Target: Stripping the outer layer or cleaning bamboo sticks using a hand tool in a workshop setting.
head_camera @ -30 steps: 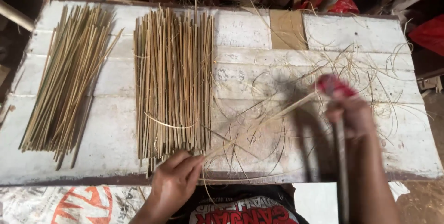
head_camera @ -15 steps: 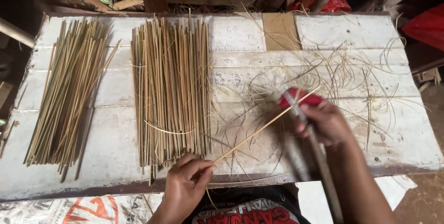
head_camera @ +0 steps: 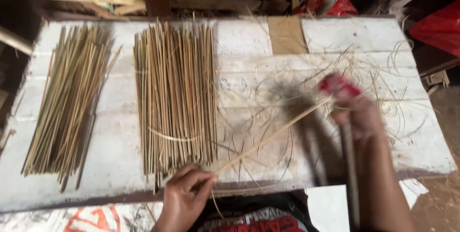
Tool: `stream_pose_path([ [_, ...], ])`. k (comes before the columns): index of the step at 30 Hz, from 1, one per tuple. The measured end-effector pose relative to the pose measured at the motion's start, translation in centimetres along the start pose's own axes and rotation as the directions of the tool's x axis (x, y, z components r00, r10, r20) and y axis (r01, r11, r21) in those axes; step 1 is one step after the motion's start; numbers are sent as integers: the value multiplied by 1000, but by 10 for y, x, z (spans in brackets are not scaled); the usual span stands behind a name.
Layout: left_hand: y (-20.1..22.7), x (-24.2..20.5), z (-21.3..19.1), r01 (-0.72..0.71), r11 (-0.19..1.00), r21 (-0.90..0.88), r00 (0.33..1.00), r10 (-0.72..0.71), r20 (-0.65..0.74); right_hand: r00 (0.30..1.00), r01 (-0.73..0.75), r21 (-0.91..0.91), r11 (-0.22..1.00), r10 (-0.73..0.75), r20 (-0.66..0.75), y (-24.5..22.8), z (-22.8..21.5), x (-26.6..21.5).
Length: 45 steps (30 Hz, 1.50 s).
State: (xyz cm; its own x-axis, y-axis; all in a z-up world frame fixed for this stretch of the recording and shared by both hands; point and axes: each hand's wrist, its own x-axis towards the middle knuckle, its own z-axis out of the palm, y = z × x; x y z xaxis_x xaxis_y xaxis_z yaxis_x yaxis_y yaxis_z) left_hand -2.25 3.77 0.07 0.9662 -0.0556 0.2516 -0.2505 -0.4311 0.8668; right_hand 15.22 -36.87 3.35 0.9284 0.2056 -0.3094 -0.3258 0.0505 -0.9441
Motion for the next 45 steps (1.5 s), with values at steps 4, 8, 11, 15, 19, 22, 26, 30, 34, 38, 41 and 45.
stream_pose_path([
  [4,10,14,11,-79,986,145,991,93,-93,994,110,530,841,-97,-52,54,43,4],
  [8,22,34,38,-184,902,391,963,245,-110,867,-288,179,941,177,465,63,173,-36],
  [11,20,28,25,-218,935,279,961,256,-109,844,-256,376,891,16,536,43,138,-26],
  [15,8,4,7,-223,962,158,965,240,-104,982,-53,260,964,4,186,35,52,-12],
  [19,7,15,18,-215,889,405,953,282,-114,992,-11,216,976,38,-123,39,85,-13],
  [22,4,36,41,-231,795,561,909,381,-167,977,-208,175,962,195,91,58,155,-25],
  [26,-1,29,28,-305,772,558,889,441,-124,952,-271,427,863,174,253,71,147,-14],
  [30,-14,3,6,-325,767,553,906,420,-50,984,-172,424,889,134,119,55,86,-20],
  [34,-12,3,7,-286,806,519,922,379,-81,996,-43,256,966,21,87,32,82,-25],
  [38,29,22,11,-133,906,403,991,125,45,979,-154,108,982,166,-121,-19,173,-50],
  [41,33,30,32,-223,935,275,973,231,1,918,-128,94,987,82,389,29,182,-54],
  [45,34,25,25,-167,971,168,986,165,29,968,-61,207,977,7,251,20,129,-33],
])
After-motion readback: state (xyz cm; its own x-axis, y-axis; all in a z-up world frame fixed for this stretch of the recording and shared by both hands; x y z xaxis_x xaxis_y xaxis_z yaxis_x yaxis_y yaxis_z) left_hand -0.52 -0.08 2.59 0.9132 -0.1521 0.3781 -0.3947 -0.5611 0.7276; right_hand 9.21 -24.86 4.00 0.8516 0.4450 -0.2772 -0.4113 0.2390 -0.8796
